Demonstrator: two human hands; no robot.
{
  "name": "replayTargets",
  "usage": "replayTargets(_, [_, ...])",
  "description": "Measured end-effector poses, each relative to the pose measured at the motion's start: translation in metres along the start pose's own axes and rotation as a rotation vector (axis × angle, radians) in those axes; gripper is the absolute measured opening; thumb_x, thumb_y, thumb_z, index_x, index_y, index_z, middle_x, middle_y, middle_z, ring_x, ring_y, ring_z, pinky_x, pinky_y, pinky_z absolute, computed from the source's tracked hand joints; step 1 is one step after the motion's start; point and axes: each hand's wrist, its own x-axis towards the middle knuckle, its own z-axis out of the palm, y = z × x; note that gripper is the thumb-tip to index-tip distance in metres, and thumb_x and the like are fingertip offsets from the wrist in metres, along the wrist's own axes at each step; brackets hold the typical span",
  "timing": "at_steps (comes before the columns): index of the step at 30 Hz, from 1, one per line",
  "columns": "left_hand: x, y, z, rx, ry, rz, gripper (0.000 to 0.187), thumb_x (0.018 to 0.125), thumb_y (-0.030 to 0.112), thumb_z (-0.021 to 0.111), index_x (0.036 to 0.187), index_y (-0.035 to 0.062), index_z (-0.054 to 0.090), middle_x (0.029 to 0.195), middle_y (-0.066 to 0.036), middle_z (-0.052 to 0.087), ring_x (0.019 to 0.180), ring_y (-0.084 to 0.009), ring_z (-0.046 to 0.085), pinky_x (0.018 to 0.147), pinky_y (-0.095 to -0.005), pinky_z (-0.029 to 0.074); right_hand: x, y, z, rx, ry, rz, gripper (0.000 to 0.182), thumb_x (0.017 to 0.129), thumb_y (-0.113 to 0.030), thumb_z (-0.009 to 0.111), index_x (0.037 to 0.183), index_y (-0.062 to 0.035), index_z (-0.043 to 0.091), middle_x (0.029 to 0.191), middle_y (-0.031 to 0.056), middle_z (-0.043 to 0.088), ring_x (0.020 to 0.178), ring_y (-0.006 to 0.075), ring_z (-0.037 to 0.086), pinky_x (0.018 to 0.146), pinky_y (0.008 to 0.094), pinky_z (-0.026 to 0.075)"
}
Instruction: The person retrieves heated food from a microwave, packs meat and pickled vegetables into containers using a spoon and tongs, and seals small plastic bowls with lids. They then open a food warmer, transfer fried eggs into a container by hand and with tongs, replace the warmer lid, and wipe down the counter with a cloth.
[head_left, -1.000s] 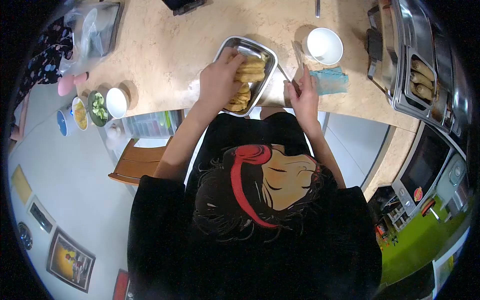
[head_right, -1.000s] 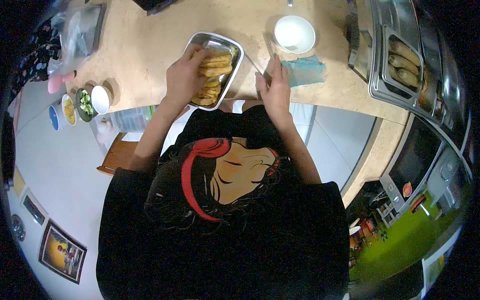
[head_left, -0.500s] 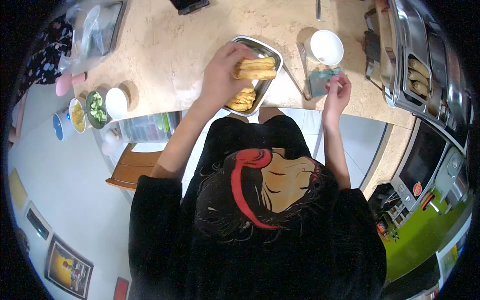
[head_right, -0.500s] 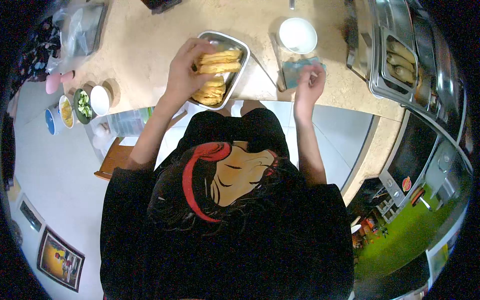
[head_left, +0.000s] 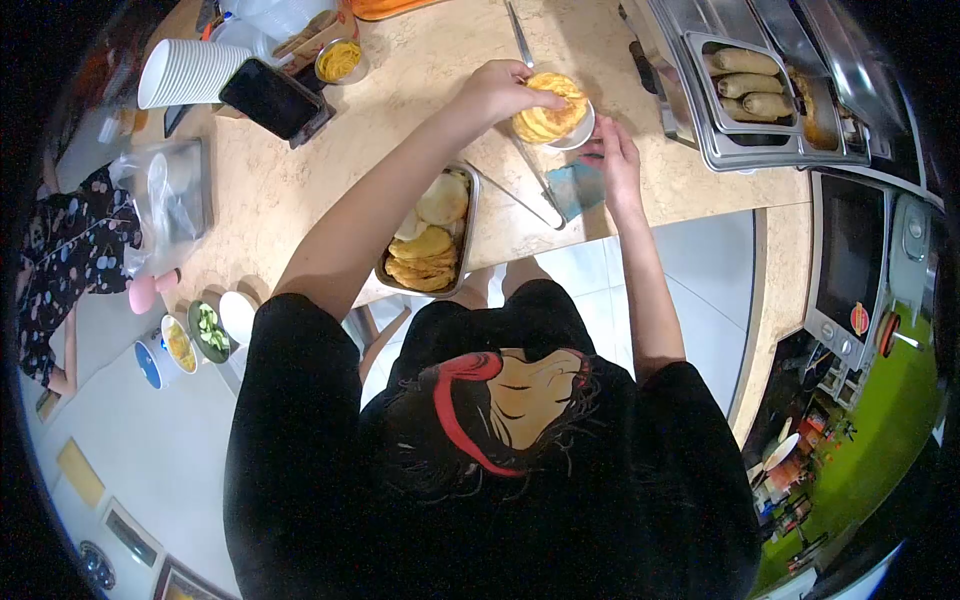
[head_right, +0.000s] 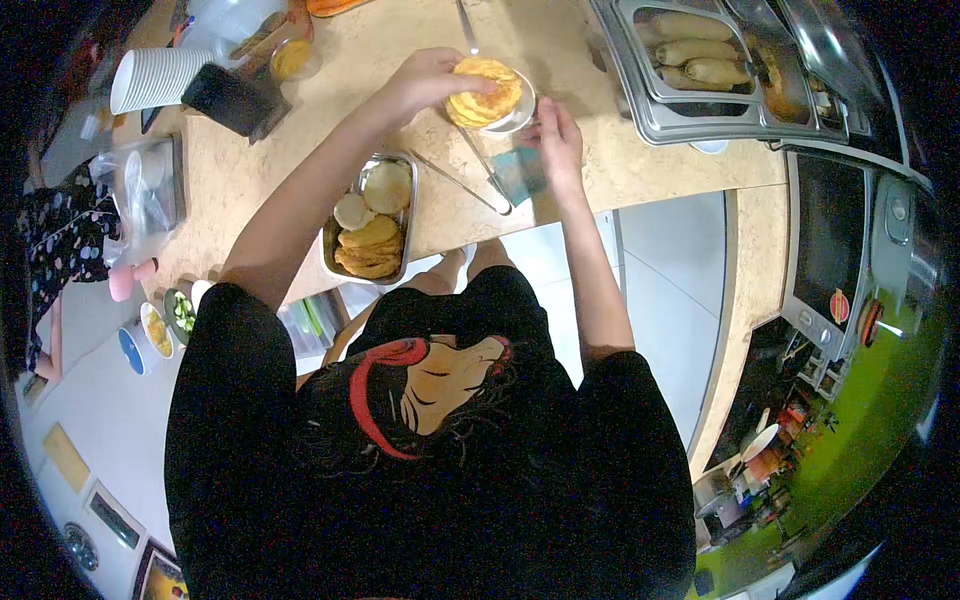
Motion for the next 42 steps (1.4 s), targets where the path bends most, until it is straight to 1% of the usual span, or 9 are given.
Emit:
replayTargets(7, [0.003,0.024,0.004,0.195,-0.235,-0.118,0.054,0.063,0.040,0.079,0.098,0.0015,0.065,0.086,-0.011,0.066,0.077,-0.0201,0.064,0.069,-0.0292,0.050,0.003,0.003,-0.003,0.087,0.025,0.097,0.048,0.094,-0.043,0.045,0.107,0.0016,0.057,0.093,0.0077,0.062,0.072,0.0119,0.057,0.063,0.0262,0.051])
replayTargets(10, [-0.013,0.022,0.008,0.715,-0.012,0.127,0.046,0.068,0.036,0.074,0.102,0.0064,0.065,0.093,-0.010,0.065,0.087,-0.0256,0.063,0.078,-0.0343,0.050,0.003,0.000,-0.005,0.038,-0.008,0.089,0.045,0.095,-0.040,0.046,0.115,-0.0003,0.055,0.091,0.0056,0.060,0.077,0.0129,0.056,0.069,0.0273,0.049])
replayTargets(12, [-0.015,0.006,0.011,0.677,0.504,0.545,0.036,0.075,0.032,0.068,0.104,0.0119,0.064,0.094,-0.009,0.062,0.089,-0.0288,0.060,0.082,-0.0389,0.047,0.004,-0.001,-0.005,-0.148,0.003,-0.058,0.041,0.093,-0.037,0.052,0.112,-0.0017,0.057,0.089,0.0045,0.061,0.075,0.0117,0.056,0.068,0.0252,0.048])
replayTargets(24, [0.026,-0.013,-0.022,0.639,0.024,0.059,0.041,0.074,0.032,0.070,0.106,0.0092,0.058,0.098,-0.010,0.064,0.097,-0.0240,0.061,0.082,-0.0357,0.047,0.054,-0.043,0.042,-0.892,-0.176,-0.274,0.044,0.075,-0.028,0.073,0.101,0.0047,0.060,0.090,0.0211,0.066,0.083,0.0265,0.065,0.071,0.0351,0.050])
replayTargets(27, [0.028,-0.027,-0.019,0.655,0.122,0.239,0.035,0.071,0.027,0.071,0.097,0.0068,0.059,0.084,-0.014,0.064,0.083,-0.0288,0.062,0.072,-0.0398,0.047,0.050,-0.038,0.042,-0.697,-0.148,-0.280,0.040,0.076,-0.029,0.072,0.094,0.0045,0.062,0.087,0.0195,0.066,0.077,0.0248,0.065,0.068,0.0345,0.050])
replayTargets(31, [0.015,-0.012,-0.024,0.549,0.130,0.061,0.038,0.072,0.032,0.070,0.098,0.0072,0.058,0.095,-0.010,0.065,0.095,-0.0253,0.061,0.081,-0.0356,0.047,0.052,-0.035,0.033,-0.489,-0.134,-0.165,0.035,0.076,-0.030,0.072,0.087,0.0020,0.063,0.080,0.0159,0.066,0.071,0.0228,0.065,0.063,0.0348,0.050])
replayTargets(36, [0.021,-0.024,-0.021,0.528,0.094,0.096,0.038,0.071,0.026,0.071,0.099,0.0051,0.056,0.088,-0.014,0.064,0.086,-0.0280,0.062,0.074,-0.0387,0.048,0.050,-0.061,0.047,-1.179,-0.098,-0.322,0.026,0.081,-0.027,0.065,0.085,-0.0018,0.060,0.074,0.0141,0.065,0.067,0.0311,0.063,0.060,0.0411,0.047])
replayTargets(40, [0.023,-0.013,-0.013,0.689,0.085,0.060,0.037,0.073,0.018,0.069,0.106,0.0064,0.057,0.098,-0.015,0.062,0.091,-0.0257,0.062,0.078,-0.0380,0.048,0.054,-0.051,0.045,-1.250,-0.117,-0.393,0.023,0.082,-0.025,0.061,0.085,-0.0024,0.060,0.080,0.0175,0.064,0.074,0.0361,0.061,0.065,0.0436,0.046])
replayTargets(42, [0.049,-0.080,0.010,0.158,0.128,0.329,0.047,0.072,0.019,0.071,0.113,0.0054,0.054,0.102,-0.014,0.061,0.095,-0.0265,0.060,0.081,-0.0371,0.048,0.068,-0.028,0.032,-1.014,-0.150,-0.538,0.023,0.081,-0.024,0.063,0.081,-0.0010,0.062,0.072,0.0148,0.063,0.065,0.0258,0.060,0.062,0.0361,0.045])
